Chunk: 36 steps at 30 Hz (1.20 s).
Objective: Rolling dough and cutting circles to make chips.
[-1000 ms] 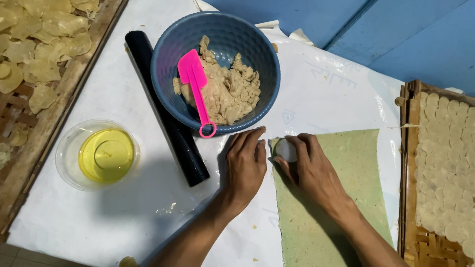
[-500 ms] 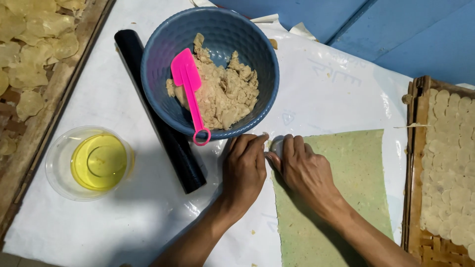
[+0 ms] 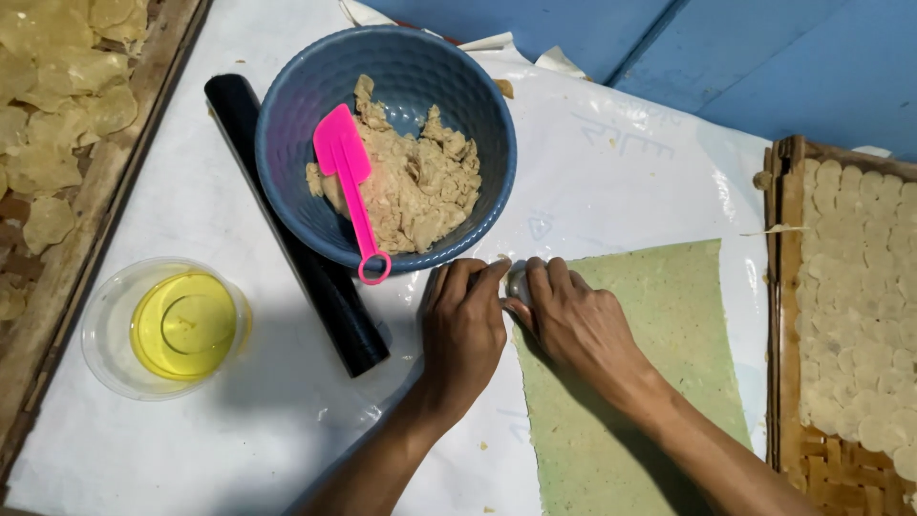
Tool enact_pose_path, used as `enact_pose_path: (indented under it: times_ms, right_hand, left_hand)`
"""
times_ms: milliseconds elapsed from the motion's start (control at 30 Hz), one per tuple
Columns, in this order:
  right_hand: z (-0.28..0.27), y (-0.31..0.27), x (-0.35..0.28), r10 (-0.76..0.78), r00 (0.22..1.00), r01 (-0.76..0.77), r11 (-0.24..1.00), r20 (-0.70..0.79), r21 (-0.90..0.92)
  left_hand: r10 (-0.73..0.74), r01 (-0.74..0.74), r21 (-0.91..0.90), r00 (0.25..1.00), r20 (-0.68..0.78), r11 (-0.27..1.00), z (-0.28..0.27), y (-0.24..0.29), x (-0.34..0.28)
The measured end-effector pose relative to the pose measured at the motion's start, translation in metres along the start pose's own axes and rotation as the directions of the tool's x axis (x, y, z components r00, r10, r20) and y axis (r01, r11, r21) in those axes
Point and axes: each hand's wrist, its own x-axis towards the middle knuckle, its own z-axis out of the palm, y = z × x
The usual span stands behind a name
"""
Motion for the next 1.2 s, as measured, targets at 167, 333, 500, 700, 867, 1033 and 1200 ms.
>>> enact_pose_path:
  times_ms: [167, 333, 500, 700, 867, 1033, 1200]
  right_hand:
    - [0.003, 0.026, -0.017, 0.068, 0.996, -0.045, 0.949, -0.061, 0.311]
    - [0.006, 0.043, -0.038, 0.217, 0.959, -0.148, 0.934, -0.184, 0.326]
    - [0.004, 0.038, -0.036, 0.151, 0.968, -0.093, 0.959, -0.201, 0.268]
    - [0.016, 0.035, -0.023, 0.116, 0.986, -0.108, 0.992, -0.121, 0.065]
    - [0.011, 0.022, -0.016, 0.173, 0.982, -0.176, 0.984, -0.072, -0.038]
    - [0.004, 0.032, -0.013, 0.068, 0.998, -0.068, 0.998, -0.011, 0.011]
    - [-0.001, 0.024, -0.016, 0.153, 0.988, -0.153, 0.987, -0.006, 0.057]
  left_hand:
    - [0.010, -0.010, 0.028, 1.000, 0.017, 1.000, -0.008, 0.006, -0.001]
    - [0.015, -0.016, 0.048, 1.000, 0.027, 0.999, -0.009, 0.006, 0.000]
    - [-0.069, 0.067, 0.025, 0.996, 0.061, 0.997, -0.012, 0.010, 0.002]
    - [-0.012, 0.009, 0.089, 0.999, 0.041, 0.996, -0.003, 0.001, -0.003]
    - [0.002, -0.006, 0.100, 0.999, 0.045, 0.995, -0.003, 0.001, -0.001]
    - [0.016, -0.018, 0.084, 0.999, 0.036, 0.996, -0.003, 0.004, 0.001]
    - [0.025, -0.029, 0.096, 0.999, 0.045, 0.995, -0.009, 0.009, 0.000]
